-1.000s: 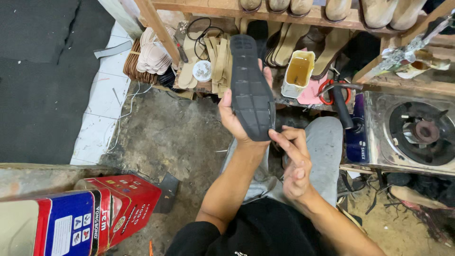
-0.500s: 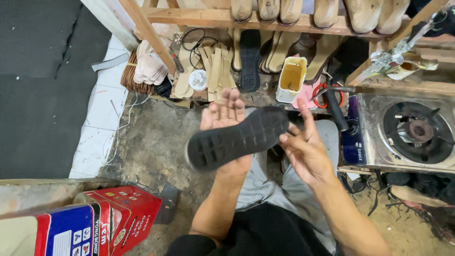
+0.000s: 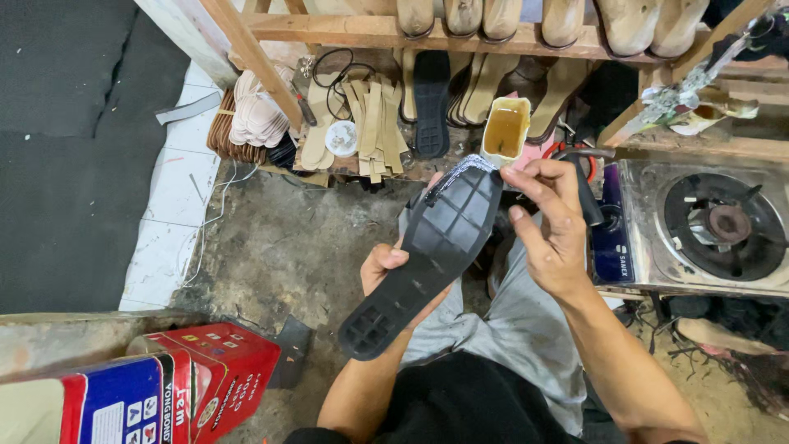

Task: The person holds a black rubber shoe sole on their lap, dips a finger into a container of yellow adhesive, and spreads the glue across the sole's surface and edges, redipping repeatedly. After coating the sole, they place it on an upper shelf among other soles and lasts.

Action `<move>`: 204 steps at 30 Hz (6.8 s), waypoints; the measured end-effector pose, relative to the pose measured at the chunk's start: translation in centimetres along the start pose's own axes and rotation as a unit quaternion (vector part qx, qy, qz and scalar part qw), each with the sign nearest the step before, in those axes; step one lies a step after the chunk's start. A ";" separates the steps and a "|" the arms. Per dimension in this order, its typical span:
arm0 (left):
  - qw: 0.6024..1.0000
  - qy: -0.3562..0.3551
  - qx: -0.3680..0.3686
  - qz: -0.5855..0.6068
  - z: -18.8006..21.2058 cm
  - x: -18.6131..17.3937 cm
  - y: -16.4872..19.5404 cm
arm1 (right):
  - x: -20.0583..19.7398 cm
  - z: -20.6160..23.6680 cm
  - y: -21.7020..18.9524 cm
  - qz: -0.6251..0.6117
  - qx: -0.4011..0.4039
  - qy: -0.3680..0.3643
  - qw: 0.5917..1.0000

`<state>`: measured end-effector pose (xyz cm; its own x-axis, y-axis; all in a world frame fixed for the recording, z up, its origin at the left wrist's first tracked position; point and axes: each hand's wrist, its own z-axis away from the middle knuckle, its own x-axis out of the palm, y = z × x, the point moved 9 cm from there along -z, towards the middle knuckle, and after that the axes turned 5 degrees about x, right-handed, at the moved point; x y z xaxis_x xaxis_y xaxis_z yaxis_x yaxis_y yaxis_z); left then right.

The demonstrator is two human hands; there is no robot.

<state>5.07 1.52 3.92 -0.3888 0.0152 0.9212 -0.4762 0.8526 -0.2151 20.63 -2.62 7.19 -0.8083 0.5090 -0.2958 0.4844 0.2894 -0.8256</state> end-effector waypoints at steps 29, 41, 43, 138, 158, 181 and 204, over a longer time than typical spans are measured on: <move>0.978 0.043 0.144 -0.144 -0.3 -6.5 4.6 | 5.1 4.6 -4.5 0.251 -0.218 -0.028 0.943; 0.947 0.215 0.237 -0.013 1.0 -10.6 8.0 | 1.6 -6.7 22.2 0.427 0.067 -0.065 0.899; 0.950 0.205 0.234 -0.017 1.0 -10.0 7.8 | 2.3 -7.2 23.4 0.499 -0.005 -0.098 0.861; 0.973 0.072 0.145 -0.163 -0.8 -1.5 3.0 | 2.9 0.2 -0.9 0.068 -0.108 -0.038 0.991; 0.968 0.072 0.130 -0.203 -0.3 -2.4 3.2 | 4.8 2.2 -3.5 0.224 -0.237 -0.061 0.943; 0.992 0.008 0.122 -0.008 -0.1 -4.1 5.4 | 2.2 -3.1 10.9 0.028 0.100 -0.087 0.991; 0.981 0.059 0.160 -0.092 -1.3 -6.9 6.4 | 5.8 3.8 -1.7 0.060 -0.199 -0.075 0.975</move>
<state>5.71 7.57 -3.43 -0.1885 -0.0463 0.9810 -0.7602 0.6392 -0.1159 13.85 -3.24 5.02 -0.7638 0.4426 -0.4698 0.6452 0.5419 -0.5385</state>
